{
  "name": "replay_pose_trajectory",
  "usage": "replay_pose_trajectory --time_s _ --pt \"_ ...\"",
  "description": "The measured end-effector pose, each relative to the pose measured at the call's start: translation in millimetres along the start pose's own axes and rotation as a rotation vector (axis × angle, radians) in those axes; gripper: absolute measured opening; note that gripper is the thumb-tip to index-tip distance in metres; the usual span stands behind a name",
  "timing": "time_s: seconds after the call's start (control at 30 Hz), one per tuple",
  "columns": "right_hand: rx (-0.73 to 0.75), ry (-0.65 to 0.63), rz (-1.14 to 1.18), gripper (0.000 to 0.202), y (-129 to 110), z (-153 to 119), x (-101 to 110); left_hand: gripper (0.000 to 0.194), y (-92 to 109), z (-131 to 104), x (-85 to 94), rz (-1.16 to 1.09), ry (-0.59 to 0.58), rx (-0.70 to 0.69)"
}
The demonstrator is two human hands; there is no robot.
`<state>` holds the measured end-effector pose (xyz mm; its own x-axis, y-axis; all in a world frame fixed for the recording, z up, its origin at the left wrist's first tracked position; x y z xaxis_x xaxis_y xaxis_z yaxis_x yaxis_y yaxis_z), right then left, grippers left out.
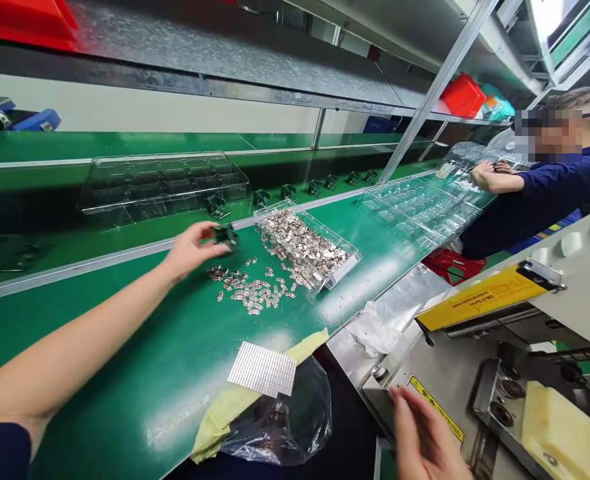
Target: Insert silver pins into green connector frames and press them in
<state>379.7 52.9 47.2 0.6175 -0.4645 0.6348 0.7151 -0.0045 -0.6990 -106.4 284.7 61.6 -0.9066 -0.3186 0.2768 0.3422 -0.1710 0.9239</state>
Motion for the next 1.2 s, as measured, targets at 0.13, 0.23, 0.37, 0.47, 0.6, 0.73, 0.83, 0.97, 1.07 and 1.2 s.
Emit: replay_pose_trajectory --time_s 0.13,0.23,0.37,0.47,0.6,0.73,0.83,0.97,1.07,1.2 --pt "0.325 -0.228 0.013 0.025 -81.8 48.0 -103.1 0.064 -73.6 54.8 104.0 0.178 0.419 0.184" --pt "0.496 -0.348 -0.136 0.026 -132.1 78.8 -173.2 0.068 -102.5 73.8 125.5 0.266 0.473 0.273" --pt "0.597 -0.449 -0.448 0.024 -154.2 104.9 -241.3 0.076 -104.9 66.3 130.8 0.395 0.471 0.221" --pt "0.634 -0.494 -0.482 0.021 -153.5 115.5 -270.4 0.065 -93.4 41.0 156.8 0.561 0.498 0.118" --pt "0.662 -0.595 -0.691 0.022 -139.7 129.9 -303.3 0.043 -81.0 -7.7 241.0 0.786 0.696 0.146" --pt "0.587 -0.776 -0.694 0.014 -134.5 137.9 -315.1 0.045 -82.8 -35.4 321.1 0.842 0.803 0.314" --pt "0.537 -0.816 -0.635 0.016 -137.3 141.3 -312.4 0.033 -87.8 -28.9 343.3 0.809 0.729 0.364" --pt "0.492 -0.824 -0.543 0.018 -136.9 140.1 -308.0 0.036 -68.3 -31.4 321.4 0.812 0.670 0.226" --pt "0.476 -0.773 -0.519 0.014 -137.4 139.1 -298.7 0.043 -52.3 -54.7 267.9 0.799 0.560 0.080" --pt "0.428 -0.657 -0.360 0.006 -149.3 132.4 -269.9 0.037 -37.8 -106.4 186.5 0.774 0.428 -0.029"
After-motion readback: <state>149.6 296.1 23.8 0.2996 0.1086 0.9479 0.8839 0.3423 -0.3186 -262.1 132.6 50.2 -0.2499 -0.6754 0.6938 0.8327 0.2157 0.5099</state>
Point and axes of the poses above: each hand's wrist, its own z-axis towards the middle knuckle, its own x-axis out of the back of the hand, y = z × x, the point moved 10 cm from there along z, towards the middle knuckle, and after that the axes turned 6 degrees about -z, right-handed, at the moved point
